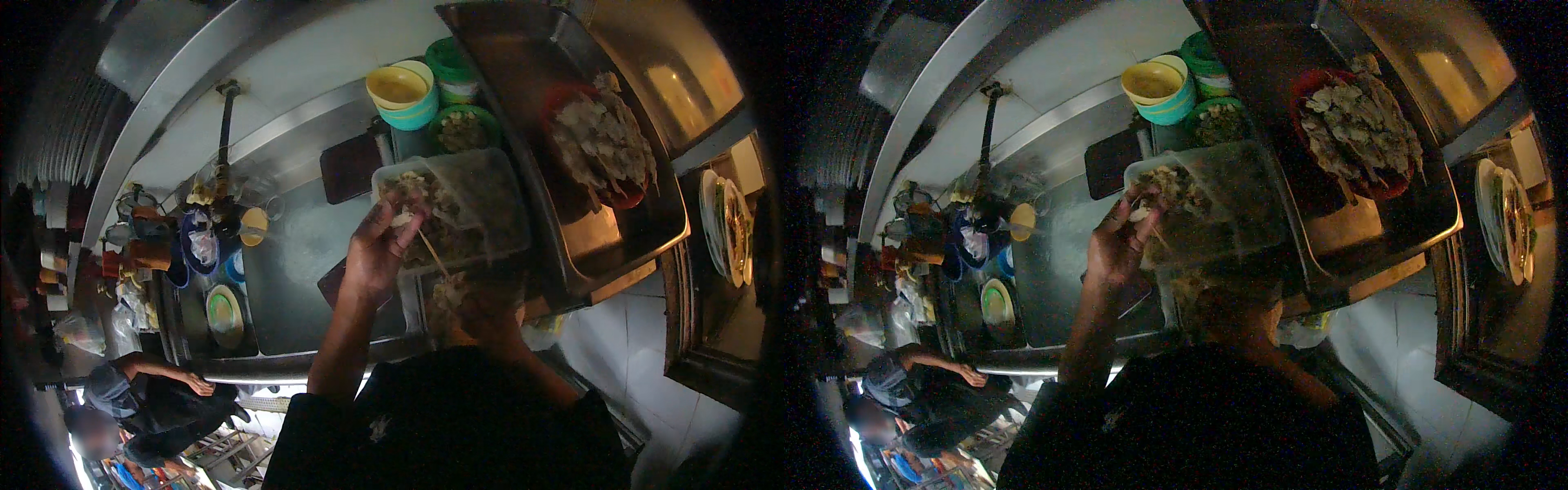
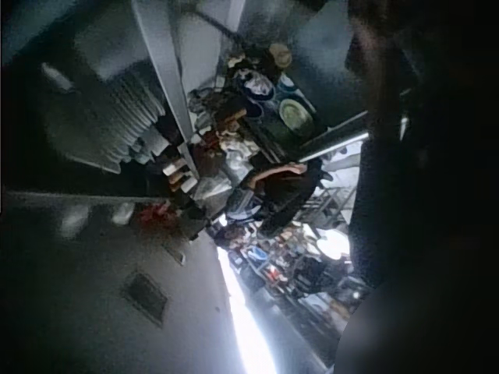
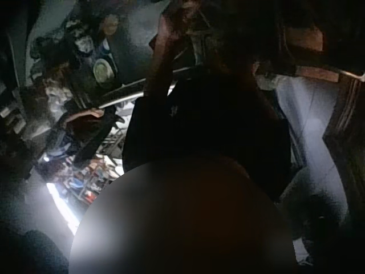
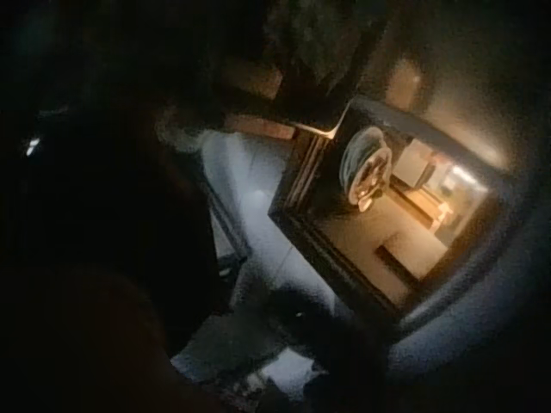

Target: The person repeatedly takes portions of a shredded mixture from a plastic container and wraps them around wooden skewers. The assembled skewers are placed into a red bowl. The person occasionally transfers loose mixture from the bowl back into the container.

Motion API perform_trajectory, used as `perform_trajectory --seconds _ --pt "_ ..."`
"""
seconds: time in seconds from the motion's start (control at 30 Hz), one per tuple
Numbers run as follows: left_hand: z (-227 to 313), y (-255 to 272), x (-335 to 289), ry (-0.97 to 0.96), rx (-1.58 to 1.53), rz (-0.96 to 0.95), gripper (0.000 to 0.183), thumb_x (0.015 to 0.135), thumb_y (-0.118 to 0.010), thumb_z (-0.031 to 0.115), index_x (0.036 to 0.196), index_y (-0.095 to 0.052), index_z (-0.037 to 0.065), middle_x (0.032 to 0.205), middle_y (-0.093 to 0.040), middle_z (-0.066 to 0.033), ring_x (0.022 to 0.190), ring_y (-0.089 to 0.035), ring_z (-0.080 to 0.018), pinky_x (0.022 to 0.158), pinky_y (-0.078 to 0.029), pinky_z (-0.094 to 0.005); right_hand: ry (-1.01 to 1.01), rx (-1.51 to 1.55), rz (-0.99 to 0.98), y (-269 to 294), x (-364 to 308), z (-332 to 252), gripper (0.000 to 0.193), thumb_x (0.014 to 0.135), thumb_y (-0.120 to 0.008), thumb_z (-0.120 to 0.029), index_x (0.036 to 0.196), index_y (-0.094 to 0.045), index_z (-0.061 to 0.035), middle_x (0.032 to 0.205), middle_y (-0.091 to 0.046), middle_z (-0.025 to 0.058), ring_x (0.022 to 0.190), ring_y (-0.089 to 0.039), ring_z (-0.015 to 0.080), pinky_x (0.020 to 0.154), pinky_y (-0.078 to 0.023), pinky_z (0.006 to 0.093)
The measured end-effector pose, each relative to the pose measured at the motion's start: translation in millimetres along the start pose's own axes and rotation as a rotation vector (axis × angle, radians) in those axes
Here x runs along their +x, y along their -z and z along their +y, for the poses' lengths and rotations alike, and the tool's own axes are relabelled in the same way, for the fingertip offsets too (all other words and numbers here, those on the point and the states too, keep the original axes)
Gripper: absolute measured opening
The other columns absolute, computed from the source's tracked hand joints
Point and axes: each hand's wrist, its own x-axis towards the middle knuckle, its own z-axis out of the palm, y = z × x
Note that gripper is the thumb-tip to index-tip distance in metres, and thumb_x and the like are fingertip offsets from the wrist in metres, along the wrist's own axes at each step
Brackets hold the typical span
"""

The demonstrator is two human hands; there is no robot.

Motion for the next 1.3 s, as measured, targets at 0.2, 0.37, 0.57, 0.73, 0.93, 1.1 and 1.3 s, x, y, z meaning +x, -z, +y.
perform_trajectory --seconds 0.2,0.37,0.57,0.73,0.93,1.1,1.3 --pt "-5 16 -12 0.071 -0.138 -0.112 0.038 0.089 -0.051 0.017 0.119 -0.044 -0.006 0.120 -0.049 -0.0196 0.108 -0.053 -0.0282 0.089 -0.048 -0.0280 -0.372 0.455 -0.090 4 4 -27 0.017 0.089 -0.046 -0.016 0.083 -0.053 -0.0013 0.072 -0.054 0.0058 0.062 -0.050 0.0105 0.053 -0.040 0.0275" --pt "-8 -5 -26 -0.062 0.090 -0.129 0.036 0.087 -0.053 0.011 0.120 -0.047 -0.002 0.122 -0.049 -0.0202 0.109 -0.052 -0.0276 0.086 -0.048 -0.0263 -0.478 0.523 -0.089 14 14 -51 0.026 0.092 -0.041 -0.020 0.078 -0.052 -0.0006 0.064 -0.050 0.0054 0.056 -0.046 0.0107 0.051 -0.038 0.0270" --pt "-15 2 -30 -0.193 0.495 -0.124 0.037 0.086 -0.056 0.012 0.121 -0.047 0.000 0.112 -0.057 -0.0167 0.102 -0.057 -0.0241 0.079 -0.049 -0.0273 -0.374 0.462 -0.109 14 13 -45 0.025 0.092 -0.040 -0.018 0.076 -0.049 -0.0018 0.062 -0.047 0.0046 0.055 -0.043 0.0108 0.049 -0.036 0.0279" --pt "-18 4 -25 -0.014 0.307 0.050 0.040 0.091 -0.050 0.025 0.119 -0.047 -0.002 0.103 -0.061 -0.0143 0.090 -0.061 -0.0204 0.075 -0.050 -0.0289 -0.213 0.275 0.046 6 12 -34 0.018 0.087 -0.047 -0.016 0.075 -0.050 -0.0025 0.066 -0.050 0.0081 0.054 -0.046 0.0164 0.049 -0.037 0.0308" --pt "4 63 25 -0.262 1.628 -0.239 0.030 0.086 -0.056 0.022 0.107 -0.056 0.000 0.097 -0.062 -0.0142 0.086 -0.059 -0.0298 0.080 -0.047 -0.0343 -0.060 -0.739 -0.219 10 -6 6 0.014 0.073 -0.058 -0.014 0.085 -0.057 -0.0067 0.081 -0.056 0.0129 0.070 -0.055 0.0266 0.055 -0.043 0.0380" --pt "-18 47 34 -0.607 2.005 -0.576 0.022 0.081 -0.055 0.017 0.099 -0.064 0.008 0.100 -0.061 -0.0120 0.096 -0.055 -0.0305 0.086 -0.044 -0.0369 -0.333 -0.719 -0.226 40 -13 34 0.027 0.078 -0.056 -0.024 0.099 -0.059 -0.0078 0.094 -0.060 0.0144 0.087 -0.059 0.0274 0.071 -0.048 0.0413" --pt "-39 -12 51 -0.259 2.327 -1.136 0.025 0.086 -0.049 0.015 0.108 -0.059 0.007 0.112 -0.055 -0.0125 0.103 -0.051 -0.0292 0.093 -0.041 -0.0362 -0.390 -0.262 0.114 34 -32 61 0.020 0.072 -0.059 -0.012 0.091 -0.057 -0.0075 0.086 -0.055 0.0131 0.078 -0.054 0.0301 0.064 -0.043 0.0420"
